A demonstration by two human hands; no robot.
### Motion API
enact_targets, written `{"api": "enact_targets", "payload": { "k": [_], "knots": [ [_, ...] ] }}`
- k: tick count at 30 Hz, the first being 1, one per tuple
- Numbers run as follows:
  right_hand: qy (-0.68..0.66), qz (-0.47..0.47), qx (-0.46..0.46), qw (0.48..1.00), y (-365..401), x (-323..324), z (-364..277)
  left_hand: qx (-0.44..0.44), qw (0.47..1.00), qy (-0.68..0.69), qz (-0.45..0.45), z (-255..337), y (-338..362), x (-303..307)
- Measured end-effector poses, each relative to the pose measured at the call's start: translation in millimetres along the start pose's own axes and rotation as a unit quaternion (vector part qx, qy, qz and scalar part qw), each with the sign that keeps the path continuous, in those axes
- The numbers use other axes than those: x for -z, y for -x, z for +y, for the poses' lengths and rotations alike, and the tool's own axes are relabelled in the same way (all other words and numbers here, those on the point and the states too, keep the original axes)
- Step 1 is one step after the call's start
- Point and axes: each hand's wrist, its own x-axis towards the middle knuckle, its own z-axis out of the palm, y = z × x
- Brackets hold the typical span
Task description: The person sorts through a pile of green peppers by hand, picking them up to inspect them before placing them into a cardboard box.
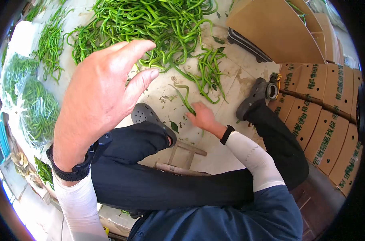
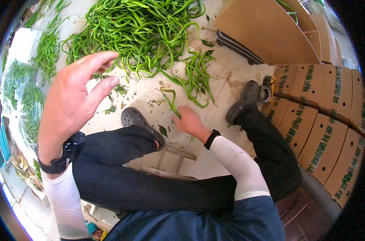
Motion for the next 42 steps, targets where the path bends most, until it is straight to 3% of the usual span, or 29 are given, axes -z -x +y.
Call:
{"api": "enact_targets", "payload": {
  "k": [1, 3, 5, 8, 10, 11, 13, 17, 19, 20, 22, 23, 26, 28, 29, 31, 35, 37, 38, 40, 41, 42],
  "knots": [
    [-0.001, 0.002, -0.002, 1.000, -9, 2, 7, -0.004, 1.000, 0.003, -0.006, 0, -1, -1],
    [-0.032, 0.060, -0.159, 0.985, -32, 12, 29, -0.002, 1.000, 0.004, -0.019, 4, -3, -3],
    [-0.026, 0.148, -0.204, 0.967, -63, 34, 51, 0.004, 0.999, 0.004, -0.036, 7, -4, -5],
    [-0.003, 0.197, -0.207, 0.958, -111, 58, 80, 0.001, 0.998, 0.001, -0.063, 9, -8, -8],
    [0.017, 0.111, -0.223, 0.968, -140, 70, 87, -0.012, 0.998, 0.013, -0.059, 8, -11, -14],
    [0.014, 0.114, -0.220, 0.969, -150, 80, 78, -0.009, 0.997, 0.007, -0.070, 8, -13, -15],
    [0.048, -0.070, -0.316, 0.945, -165, 95, 56, -0.008, 0.996, -0.001, -0.083, 7, -17, -17],
    [-0.014, -0.045, -0.322, 0.945, -168, 67, 99, -0.006, 0.996, 0.004, -0.087, 4, -22, -17],
    [-0.152, -0.008, -0.204, 0.967, -152, 60, 122, -0.008, 0.996, 0.010, -0.089, 2, -23, -18],
    [-0.151, -0.010, -0.205, 0.967, -147, 63, 120, -0.007, 0.996, 0.012, -0.090, 1, -22, -20],
    [0.033, -0.067, -0.138, 0.988, -140, 76, 111, -0.014, 0.995, 0.002, -0.099, -1, -22, -23],
    [0.034, -0.066, -0.139, 0.988, -138, 73, 107, -0.016, 0.995, 0.003, -0.098, -3, -22, -26],
    [0.086, -0.029, -0.122, 0.988, -139, 47, 109, -0.018, 0.993, 0.006, -0.114, -9, -25, -27],
    [0.026, 0.090, -0.093, 0.991, -136, 36, 122, 0.007, 0.989, 0.005, -0.151, -10, -28, -25],
    [0.030, 0.088, -0.091, 0.992, -137, 45, 123, 0.009, 0.989, 0.008, -0.148, -10, -28, -23],
    [-0.064, -0.013, -0.197, 0.978, -139, 77, 123, -0.005, 0.991, 0.013, -0.133, -8, -29, -22],
    [-0.199, -0.028, -0.250, 0.947, -130, 117, 133, -0.036, 0.994, 0.020, -0.105, -8, -25, -26],
    [-0.315, 0.020, -0.270, 0.910, -129, 120, 128, -0.039, 0.992, 0.022, -0.120, -8, -23, -26],
    [-0.316, 0.019, -0.268, 0.910, -129, 114, 124, -0.038, 0.992, 0.020, -0.119, -7, -22, -24],
    [-0.094, 0.143, -0.092, 0.981, -129, 92, 112, -0.023, 0.989, 0.020, -0.143, -5, -23, -24],
    [-0.095, 0.143, -0.092, 0.981, -130, 85, 102, -0.022, 0.989, 0.019, -0.143, -5, -23, -24],
    [-0.071, 0.083, -0.117, 0.987, -132, 76, 90, -0.021, 0.990, 0.014, -0.142, -4, -22, -24]
  ]
}}
